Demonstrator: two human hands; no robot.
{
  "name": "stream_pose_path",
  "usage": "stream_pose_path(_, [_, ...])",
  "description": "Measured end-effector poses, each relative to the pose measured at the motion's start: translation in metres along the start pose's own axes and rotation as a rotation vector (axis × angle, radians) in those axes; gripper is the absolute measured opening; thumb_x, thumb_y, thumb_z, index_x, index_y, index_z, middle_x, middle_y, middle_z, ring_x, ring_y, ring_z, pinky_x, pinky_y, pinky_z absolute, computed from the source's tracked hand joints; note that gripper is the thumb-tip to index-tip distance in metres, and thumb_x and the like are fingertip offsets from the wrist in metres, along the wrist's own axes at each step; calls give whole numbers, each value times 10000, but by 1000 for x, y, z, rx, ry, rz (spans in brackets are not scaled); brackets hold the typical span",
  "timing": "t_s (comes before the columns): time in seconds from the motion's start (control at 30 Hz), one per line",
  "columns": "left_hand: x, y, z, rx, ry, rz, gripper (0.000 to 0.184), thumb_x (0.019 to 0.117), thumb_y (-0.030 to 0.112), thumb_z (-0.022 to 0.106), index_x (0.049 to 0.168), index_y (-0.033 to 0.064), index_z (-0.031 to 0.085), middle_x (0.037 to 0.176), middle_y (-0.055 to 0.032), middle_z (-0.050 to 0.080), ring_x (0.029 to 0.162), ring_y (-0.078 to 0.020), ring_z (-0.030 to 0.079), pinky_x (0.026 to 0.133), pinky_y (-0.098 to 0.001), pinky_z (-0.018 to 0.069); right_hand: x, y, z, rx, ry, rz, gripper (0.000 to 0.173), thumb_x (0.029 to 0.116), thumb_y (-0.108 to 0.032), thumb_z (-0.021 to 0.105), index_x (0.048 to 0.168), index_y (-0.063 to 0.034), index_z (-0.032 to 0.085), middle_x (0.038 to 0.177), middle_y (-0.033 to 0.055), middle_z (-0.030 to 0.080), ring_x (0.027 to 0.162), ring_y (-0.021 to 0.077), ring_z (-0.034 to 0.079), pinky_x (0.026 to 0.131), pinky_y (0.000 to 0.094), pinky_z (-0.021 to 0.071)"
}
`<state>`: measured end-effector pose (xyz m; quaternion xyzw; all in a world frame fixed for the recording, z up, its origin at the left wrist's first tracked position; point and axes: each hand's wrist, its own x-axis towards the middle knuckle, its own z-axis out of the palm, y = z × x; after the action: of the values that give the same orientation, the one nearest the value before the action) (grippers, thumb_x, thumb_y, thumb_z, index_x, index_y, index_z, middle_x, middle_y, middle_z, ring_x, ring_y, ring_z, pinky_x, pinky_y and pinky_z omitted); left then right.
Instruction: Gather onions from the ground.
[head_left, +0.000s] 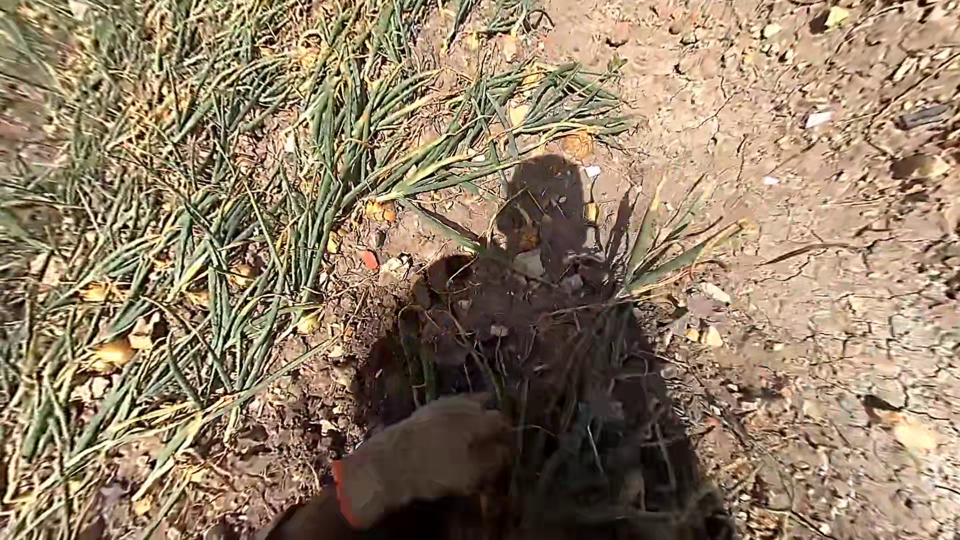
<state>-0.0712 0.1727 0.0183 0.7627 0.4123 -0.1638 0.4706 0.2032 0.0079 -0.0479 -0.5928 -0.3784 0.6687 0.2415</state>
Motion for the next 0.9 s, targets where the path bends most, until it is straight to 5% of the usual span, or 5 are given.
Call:
stream_pose_path(0.1, [64, -26, -3, 108, 516, -113, 302, 1002, 324, 647, 1263, 188, 718, 1281, -102, 663, 1151, -277, 654, 966, -522, 556, 15, 5, 11, -206, 68, 64, 388, 957, -237, 692, 1229, 38, 675, 1060, 173, 737, 974, 276, 719, 904, 504, 576])
stream_pose_path(0.2, [124, -19, -6, 293, 596, -101, 405, 926, 350, 753, 1290, 182, 693, 1370, -188, 592, 1234, -431, 572, 981, -648, 481, 32, -7, -9, -290, 395, -13, 214, 957, -194, 657, 1089, -30, 699, 819, 68, 721, 659, 190, 694, 613, 454, 605])
stream_pose_path(0.33, [171, -19, 7, 408, 665, -22, 364, 852, 245, 812, 1208, 206, 749, 1291, -131, 658, 1258, -443, 528, 1038, -707, 383, 95, -60, -40, -642, 571, -151, 250, 1000, -266, 625, 1172, -114, 724, 1010, 94, 734, 860, 256, 715, 756, 527, 595])
stream_pose_path(0.7, [145, -62, 13, 72, 1063, -116, 271, 1010, 298, 642, 1134, 80, 745, 1163, -145, 713, 1193, -348, 621, 1102, -583, 424, 196, -59, -62, -1078, 341, -270, 215, 983, -164, 667, 1180, -78, 674, 1162, 197, 678, 947, 440, 691, 719, 660, 559])
stream_pose_path(0.9, [44, -42, -63, -31, 723, -32, 244, 1006, 344, 647, 990, 112, 723, 991, -53, 690, 925, -201, 665, 852, -462, 560, 207, -62, -65, -1094, 363, -267, 212, 985, -269, 673, 1136, -122, 697, 1031, 161, 714, 907, 415, 703, 688, 660, 550])
